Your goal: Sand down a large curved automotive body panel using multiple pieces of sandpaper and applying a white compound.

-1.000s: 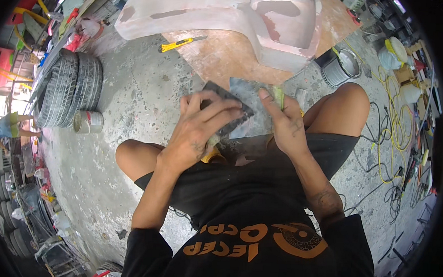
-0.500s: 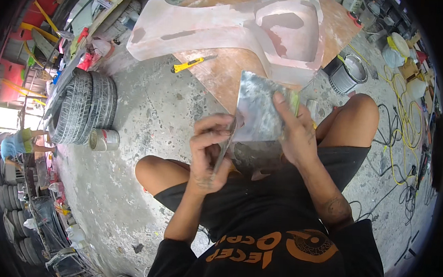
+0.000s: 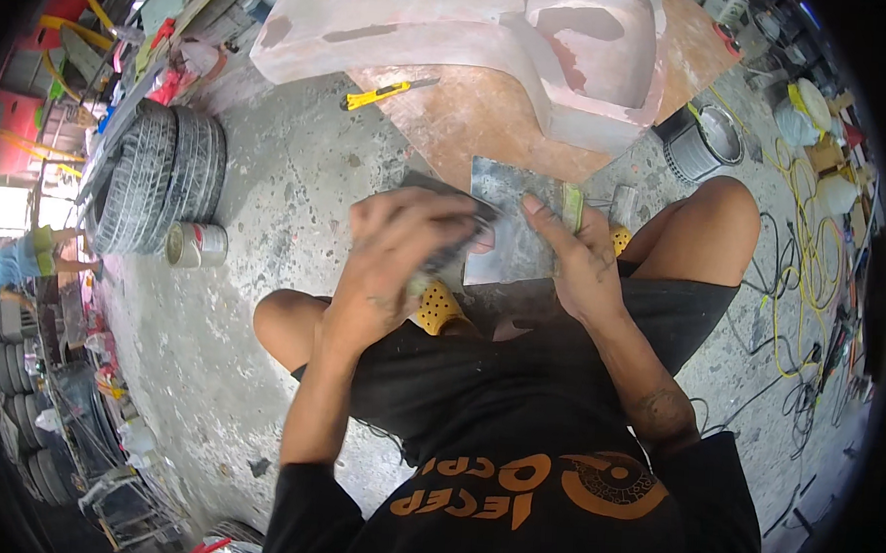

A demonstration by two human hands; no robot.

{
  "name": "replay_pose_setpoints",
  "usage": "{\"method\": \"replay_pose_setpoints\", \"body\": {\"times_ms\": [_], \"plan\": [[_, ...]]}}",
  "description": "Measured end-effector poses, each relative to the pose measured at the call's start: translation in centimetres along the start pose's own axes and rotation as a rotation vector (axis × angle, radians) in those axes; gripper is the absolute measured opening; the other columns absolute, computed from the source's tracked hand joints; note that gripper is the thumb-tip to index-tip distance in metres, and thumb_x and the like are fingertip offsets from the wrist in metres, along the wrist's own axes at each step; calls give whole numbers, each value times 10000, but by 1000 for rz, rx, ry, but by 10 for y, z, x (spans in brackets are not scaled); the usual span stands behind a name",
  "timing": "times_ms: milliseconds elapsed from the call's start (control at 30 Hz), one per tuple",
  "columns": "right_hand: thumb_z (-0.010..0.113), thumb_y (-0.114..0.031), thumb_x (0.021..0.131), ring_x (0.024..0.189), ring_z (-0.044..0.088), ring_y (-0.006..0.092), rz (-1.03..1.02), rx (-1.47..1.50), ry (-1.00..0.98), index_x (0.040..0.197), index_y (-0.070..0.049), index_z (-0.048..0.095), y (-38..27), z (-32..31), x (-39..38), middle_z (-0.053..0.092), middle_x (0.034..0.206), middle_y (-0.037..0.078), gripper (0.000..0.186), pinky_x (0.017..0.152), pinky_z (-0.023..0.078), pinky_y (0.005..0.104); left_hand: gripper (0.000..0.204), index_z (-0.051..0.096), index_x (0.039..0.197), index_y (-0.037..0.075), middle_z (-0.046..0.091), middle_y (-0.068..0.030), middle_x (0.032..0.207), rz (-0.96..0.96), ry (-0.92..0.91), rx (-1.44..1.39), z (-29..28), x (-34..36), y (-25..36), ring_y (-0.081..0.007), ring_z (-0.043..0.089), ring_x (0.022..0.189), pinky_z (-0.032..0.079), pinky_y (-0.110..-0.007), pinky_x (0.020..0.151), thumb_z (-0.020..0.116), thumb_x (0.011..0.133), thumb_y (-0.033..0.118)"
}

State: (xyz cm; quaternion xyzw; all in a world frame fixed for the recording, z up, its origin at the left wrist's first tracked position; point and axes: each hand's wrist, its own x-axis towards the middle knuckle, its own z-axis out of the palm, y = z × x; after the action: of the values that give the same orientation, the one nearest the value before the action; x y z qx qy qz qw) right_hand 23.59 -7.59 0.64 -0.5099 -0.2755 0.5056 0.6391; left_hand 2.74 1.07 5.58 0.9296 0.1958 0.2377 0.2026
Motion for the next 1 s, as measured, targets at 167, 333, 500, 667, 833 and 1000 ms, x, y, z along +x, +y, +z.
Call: {"method": "replay_pose_setpoints", "body": {"times_ms": [167, 333, 500, 667, 833, 1000], "plan": [[657, -187, 951, 770, 628, 96, 121, 169, 48, 984, 20, 685, -11, -17, 14, 690, 881, 41, 212, 669, 507, 258, 286, 721, 1011, 75, 698, -12, 1159, 93, -233, -22, -16, -8, 12, -284, 562, 1124, 348, -430, 992, 644, 747, 154], [692, -197, 927, 794, 646, 115, 49, 249, 33, 1018, 14, 674, -16, -10, 5, 690, 932, 63, 230, 643, 533, 273, 409, 654, 1119, 52, 643, -96, 1258, 175, 265, -223, 22, 4, 15, -312, 542, 1161, 384, -443, 1014, 678, 720, 138], [698, -206, 925, 815, 667, 151, 147, 296, 70, 1084, 23, 655, -19, -16, 2, 683, 985, 80, 282, 656, 576, 322, 411, 615, 1148, 28, 587, -107, 1314, -49, 7, 95, 40, -22, -31, -344, 515, 1178, 362, -447, 1022, 582, 738, 27], [706, -199, 918, 834, 665, 148, 148, 185, 39, 1110, 16, 644, -5, -18, 6, 681, 972, 71, 295, 682, 585, 328, 338, 616, 1116, 41, 586, -74, 1317, -47, 120, -75, 22, -2, -9, -329, 496, 1198, 358, -433, 995, 601, 787, 118], [655, -144, 943, 955, 666, 172, 6, 327, 175, 1222, 0, 585, -27, -41, 41, 667, 1068, 65, 322, 798, 565, 335, 361, 632, 1106, 46, 600, -98, 1299, 145, -34, -75, 3, -7, -9, -317, 525, 1182, 410, -445, 993, 634, 746, 45], [637, -128, 955, 995, 661, 191, 70, 332, 180, 1265, 1, 552, -20, -1, 18, 660, 1104, 77, 347, 842, 557, 345, 513, 573, 1165, 67, 549, -176, 1328, 222, 461, -553, 24, 14, 17, -359, 523, 1193, 412, -476, 1015, 635, 695, -126]]}}
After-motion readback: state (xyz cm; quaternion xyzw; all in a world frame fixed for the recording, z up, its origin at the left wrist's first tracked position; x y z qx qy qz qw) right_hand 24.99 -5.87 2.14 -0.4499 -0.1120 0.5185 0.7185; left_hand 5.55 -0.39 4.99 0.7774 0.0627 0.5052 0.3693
